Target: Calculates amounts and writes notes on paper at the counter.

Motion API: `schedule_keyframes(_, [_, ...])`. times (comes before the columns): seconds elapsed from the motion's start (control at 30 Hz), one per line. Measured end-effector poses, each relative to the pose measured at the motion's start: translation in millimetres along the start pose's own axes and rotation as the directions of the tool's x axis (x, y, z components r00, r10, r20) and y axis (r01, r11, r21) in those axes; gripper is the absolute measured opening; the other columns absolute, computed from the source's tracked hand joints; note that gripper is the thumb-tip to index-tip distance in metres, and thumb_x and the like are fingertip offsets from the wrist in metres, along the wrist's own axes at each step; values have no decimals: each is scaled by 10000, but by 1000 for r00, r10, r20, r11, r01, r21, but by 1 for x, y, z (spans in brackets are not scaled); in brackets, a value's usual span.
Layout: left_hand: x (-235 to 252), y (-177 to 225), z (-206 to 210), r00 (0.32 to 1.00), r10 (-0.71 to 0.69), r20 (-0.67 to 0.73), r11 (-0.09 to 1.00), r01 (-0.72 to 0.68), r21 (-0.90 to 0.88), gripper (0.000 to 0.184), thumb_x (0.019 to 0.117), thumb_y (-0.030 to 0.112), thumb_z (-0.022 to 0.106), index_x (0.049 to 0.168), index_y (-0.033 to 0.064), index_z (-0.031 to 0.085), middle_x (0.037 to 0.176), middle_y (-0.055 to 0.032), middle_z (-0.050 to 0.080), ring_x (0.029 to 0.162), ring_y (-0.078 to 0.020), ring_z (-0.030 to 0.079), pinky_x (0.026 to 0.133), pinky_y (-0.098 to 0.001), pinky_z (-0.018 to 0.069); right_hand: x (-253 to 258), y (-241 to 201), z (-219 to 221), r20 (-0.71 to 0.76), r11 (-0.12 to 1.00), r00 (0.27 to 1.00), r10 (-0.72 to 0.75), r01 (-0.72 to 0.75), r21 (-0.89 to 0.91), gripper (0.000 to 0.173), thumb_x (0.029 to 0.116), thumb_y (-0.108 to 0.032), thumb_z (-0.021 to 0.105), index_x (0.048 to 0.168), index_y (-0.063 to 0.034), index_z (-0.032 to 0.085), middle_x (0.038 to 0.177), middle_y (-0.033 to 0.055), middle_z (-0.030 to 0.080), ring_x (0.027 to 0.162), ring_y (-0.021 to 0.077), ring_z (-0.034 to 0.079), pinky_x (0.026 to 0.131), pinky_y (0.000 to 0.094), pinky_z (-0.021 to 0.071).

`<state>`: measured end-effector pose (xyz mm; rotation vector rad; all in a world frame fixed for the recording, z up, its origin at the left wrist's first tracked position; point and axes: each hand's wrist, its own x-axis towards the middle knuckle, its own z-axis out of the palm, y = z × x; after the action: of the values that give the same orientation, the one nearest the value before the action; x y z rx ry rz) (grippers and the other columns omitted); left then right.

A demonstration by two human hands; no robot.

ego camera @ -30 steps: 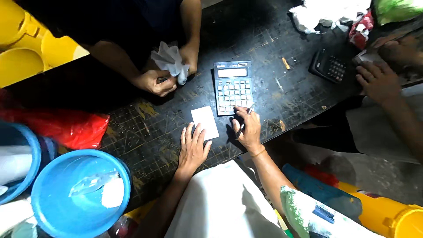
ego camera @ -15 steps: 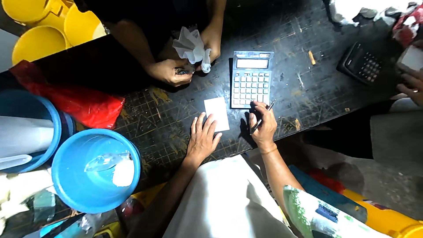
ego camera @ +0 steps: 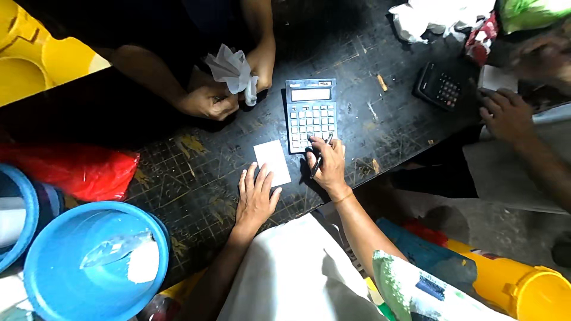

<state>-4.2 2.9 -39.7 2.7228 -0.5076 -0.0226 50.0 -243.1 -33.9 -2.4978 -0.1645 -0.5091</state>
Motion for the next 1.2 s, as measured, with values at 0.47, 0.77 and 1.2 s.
schedule_keyframes(0.47, [0, 1, 0, 1000, 3, -16, 1000, -3, 2, 513, 1047, 480, 460, 1395, 137, 615, 1570, -74, 481, 1518, -376, 309, 1224, -601, 226, 15, 5, 0, 0, 1000, 1000, -13, 13, 11, 301, 1002, -285, 545, 1154, -78, 703, 1307, 51, 695, 1209, 285, 591, 1040, 482, 425])
schedule_keyframes(0.77, [0, 1, -1, 1000, -3, 11, 1000, 2, 19, 512, 1048, 484, 460, 1399, 142, 609, 1599, -52, 443, 1541, -328, 268, 1249, -567, 189, -23, 9, -5, -121, 997, 991, -50, 57, 59, 293, 1025, -245, 533, 1132, -21, 688, 1271, 131, 715, 1245, 270, 643, 1062, 455, 481])
schedule_keyframes(1.2, [0, 1, 2, 1000, 3, -3, 1000, -3, -6, 518, 1048, 478, 464, 1412, 135, 601, 1610, -59, 428, 1541, -348, 264, 1242, -588, 189, -15, 8, -6, -130, 1000, 991, 0, 1, 7, 277, 1009, -244, 553, 1130, -41, 697, 1254, 104, 723, 1078, 254, 680, 958, 429, 502])
